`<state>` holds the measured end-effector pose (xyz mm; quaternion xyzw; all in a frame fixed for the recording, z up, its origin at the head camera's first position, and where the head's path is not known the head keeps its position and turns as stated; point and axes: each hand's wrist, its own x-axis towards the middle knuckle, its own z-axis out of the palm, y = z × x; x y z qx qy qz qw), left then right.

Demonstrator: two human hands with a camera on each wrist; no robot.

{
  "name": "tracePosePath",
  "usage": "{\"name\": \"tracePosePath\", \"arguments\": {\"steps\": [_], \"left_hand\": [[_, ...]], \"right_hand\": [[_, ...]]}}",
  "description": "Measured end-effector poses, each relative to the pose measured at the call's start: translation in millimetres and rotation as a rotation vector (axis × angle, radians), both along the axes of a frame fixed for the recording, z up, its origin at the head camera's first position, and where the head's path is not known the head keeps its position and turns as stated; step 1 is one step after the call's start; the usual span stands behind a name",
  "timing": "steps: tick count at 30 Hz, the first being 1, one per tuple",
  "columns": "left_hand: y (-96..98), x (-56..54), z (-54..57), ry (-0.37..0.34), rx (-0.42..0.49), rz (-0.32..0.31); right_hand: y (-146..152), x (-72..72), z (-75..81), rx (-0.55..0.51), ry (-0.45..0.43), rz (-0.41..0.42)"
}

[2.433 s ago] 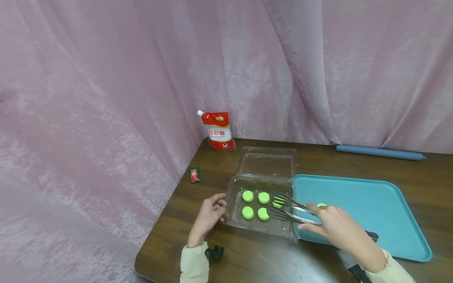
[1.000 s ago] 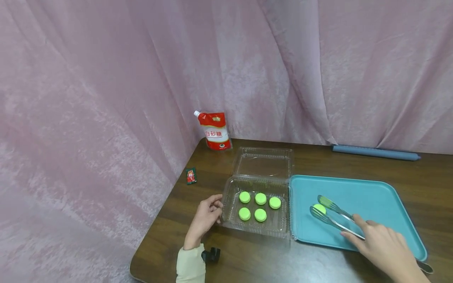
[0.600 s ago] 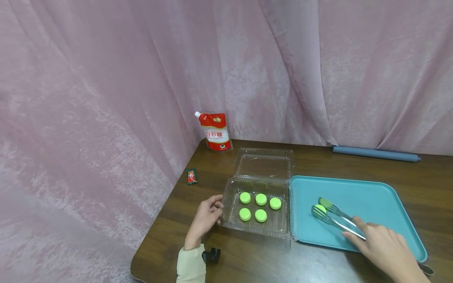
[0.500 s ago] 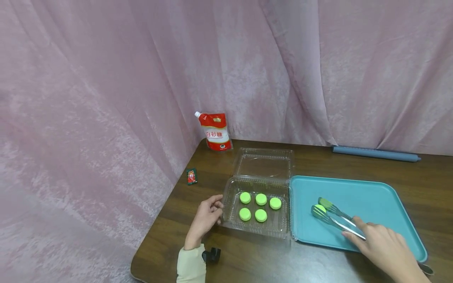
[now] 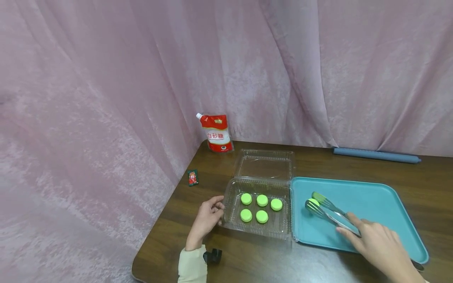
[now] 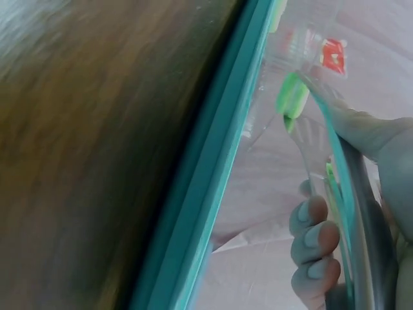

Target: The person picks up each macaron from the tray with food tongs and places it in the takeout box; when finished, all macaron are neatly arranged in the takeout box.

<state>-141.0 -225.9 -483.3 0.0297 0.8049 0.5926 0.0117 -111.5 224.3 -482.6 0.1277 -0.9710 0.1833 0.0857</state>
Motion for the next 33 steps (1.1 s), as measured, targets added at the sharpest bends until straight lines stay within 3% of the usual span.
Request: {"name": "tracePosePath", "arguments": {"steps": [5,17,25,33], "left_hand": [[0.9,1.6,1.1,0.003,0.006,-0.006],[0.0,1.5,-3.5,0.016,-0.018,-0.014],[-1.8,2.7,-1.8,0.022,-0.006,-0.029],[-0.9,-0.7,-1.4,0.017,0.002,-0.005]], "right_hand": [[-3.9,1.6,1.6,-0.042,0.086,0.009],[-21.7,0.6,14.8,-0.076,0.151,0.055],[-37.8,-8.6,28.9,-0.051,0.152,0.139],[-48.9,-18.9,42.7,0.026,0.081,0.256]]}}
